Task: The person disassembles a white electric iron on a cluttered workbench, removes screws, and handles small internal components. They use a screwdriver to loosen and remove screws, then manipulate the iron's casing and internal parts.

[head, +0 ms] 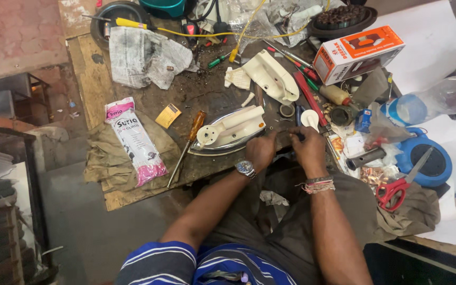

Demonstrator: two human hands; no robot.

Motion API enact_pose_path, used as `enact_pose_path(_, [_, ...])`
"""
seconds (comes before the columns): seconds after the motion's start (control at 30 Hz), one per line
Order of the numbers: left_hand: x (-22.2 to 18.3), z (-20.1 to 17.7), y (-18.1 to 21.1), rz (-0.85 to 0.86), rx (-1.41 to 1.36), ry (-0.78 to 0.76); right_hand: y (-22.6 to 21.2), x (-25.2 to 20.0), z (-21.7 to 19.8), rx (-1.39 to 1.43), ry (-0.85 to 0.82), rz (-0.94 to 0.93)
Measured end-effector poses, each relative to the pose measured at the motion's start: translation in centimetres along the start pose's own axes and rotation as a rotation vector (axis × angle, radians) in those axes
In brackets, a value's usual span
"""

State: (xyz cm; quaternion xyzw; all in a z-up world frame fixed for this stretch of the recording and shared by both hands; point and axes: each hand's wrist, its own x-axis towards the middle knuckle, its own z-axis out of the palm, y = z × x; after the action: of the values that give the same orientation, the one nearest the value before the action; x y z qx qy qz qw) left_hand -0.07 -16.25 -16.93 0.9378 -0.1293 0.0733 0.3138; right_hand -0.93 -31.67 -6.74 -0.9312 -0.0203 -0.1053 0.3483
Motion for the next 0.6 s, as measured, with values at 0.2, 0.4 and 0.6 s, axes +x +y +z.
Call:
enact_pose_path(0.2, [-1.3,-1.4,0.6,-0.147,-0.195,0.041,-0.8,-0.2,0.2,0.012,-0.013,-0.002])
enact_pose_path(0.4, [-5.0,-4.3,-0.4,-0.185,-0.143,0.173,0.6,-0.5,0.0,-0.035,-0.02,0.013])
enact_pose_path(0.6, [-3.6,-4.3,0.5,-0.089,-0.033,0.199,1.3,-0.3,2.9,-0.19,-0.067,-0.051])
